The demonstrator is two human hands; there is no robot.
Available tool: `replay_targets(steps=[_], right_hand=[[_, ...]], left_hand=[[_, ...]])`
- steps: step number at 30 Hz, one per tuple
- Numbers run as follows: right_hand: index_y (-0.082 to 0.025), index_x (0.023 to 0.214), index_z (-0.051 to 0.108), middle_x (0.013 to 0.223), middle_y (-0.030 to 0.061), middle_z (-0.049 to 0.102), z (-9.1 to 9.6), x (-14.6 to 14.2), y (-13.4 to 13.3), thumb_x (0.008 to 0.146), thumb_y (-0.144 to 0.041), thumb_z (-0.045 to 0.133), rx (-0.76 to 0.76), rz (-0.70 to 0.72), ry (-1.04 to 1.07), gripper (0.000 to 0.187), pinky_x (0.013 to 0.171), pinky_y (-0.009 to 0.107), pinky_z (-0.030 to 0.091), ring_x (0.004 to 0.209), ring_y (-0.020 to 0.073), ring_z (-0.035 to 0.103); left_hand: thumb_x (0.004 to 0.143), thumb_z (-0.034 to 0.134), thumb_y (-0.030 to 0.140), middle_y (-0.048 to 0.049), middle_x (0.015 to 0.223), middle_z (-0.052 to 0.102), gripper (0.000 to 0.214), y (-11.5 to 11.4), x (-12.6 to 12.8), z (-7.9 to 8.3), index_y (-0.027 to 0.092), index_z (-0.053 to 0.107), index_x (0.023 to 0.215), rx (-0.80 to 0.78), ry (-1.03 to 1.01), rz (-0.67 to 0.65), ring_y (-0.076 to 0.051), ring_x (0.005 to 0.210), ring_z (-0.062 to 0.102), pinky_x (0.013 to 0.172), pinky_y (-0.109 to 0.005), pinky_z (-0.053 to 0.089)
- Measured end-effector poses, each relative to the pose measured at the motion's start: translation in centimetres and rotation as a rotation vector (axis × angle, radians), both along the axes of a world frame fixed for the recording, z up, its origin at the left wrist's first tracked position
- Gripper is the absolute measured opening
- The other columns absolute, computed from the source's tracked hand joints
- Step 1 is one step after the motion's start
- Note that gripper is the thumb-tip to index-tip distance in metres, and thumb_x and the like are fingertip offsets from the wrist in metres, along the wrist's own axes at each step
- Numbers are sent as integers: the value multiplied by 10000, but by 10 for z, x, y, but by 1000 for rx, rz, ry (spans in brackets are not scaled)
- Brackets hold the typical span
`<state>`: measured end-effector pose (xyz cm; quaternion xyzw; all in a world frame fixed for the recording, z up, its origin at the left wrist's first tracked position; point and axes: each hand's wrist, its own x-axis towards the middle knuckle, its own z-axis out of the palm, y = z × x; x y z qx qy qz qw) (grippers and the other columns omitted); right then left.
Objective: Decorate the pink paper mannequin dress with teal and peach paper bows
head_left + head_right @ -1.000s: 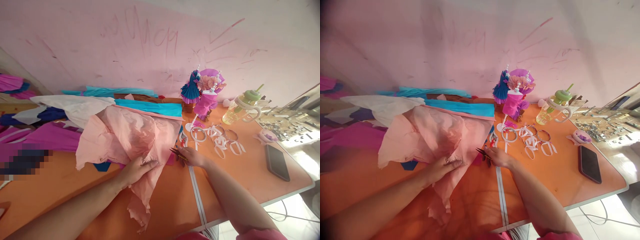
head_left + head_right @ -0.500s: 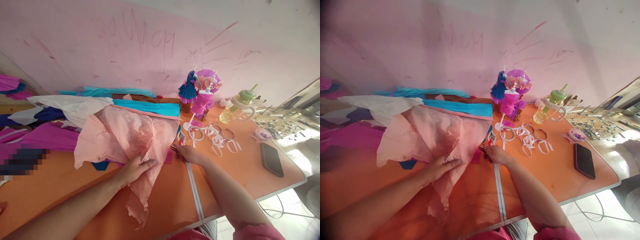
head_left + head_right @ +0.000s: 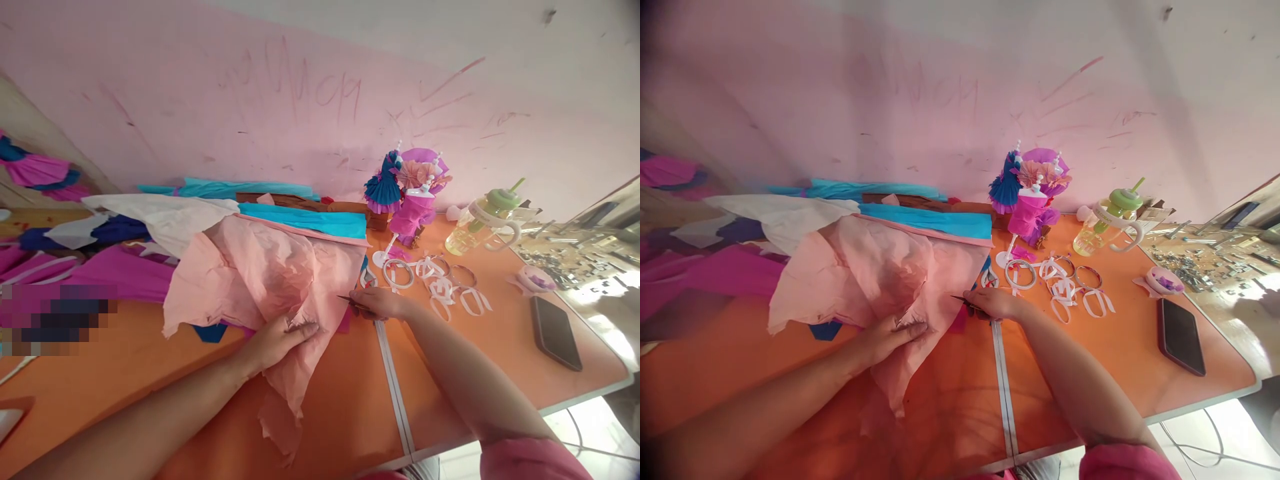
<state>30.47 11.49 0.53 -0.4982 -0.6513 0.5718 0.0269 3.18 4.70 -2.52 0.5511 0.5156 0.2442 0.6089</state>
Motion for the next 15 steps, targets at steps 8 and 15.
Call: replay_targets(steps=[8, 15], right_hand=[[-195, 698, 462, 569, -47, 375, -7, -3, -1, 880, -725, 378, 4, -35, 178, 566, 440, 236, 217, 483, 71, 294], [-220, 685, 398, 556, -53, 331, -8, -7, -5, 839, -777, 385, -88, -124, 201, 579, 398, 242, 188, 449, 80, 269]], left_hand=[[788, 668, 558, -52, 1206, 708, 470, 0, 2, -3, 209, 699, 1101, -27, -8, 32, -277, 1199, 619, 1057, -364, 470], [806, 670, 537, -78, 1251, 683, 536, 1, 5, 4, 197, 633, 1218, -29, -54, 23, -288, 1222, 601, 1063, -390, 463]])
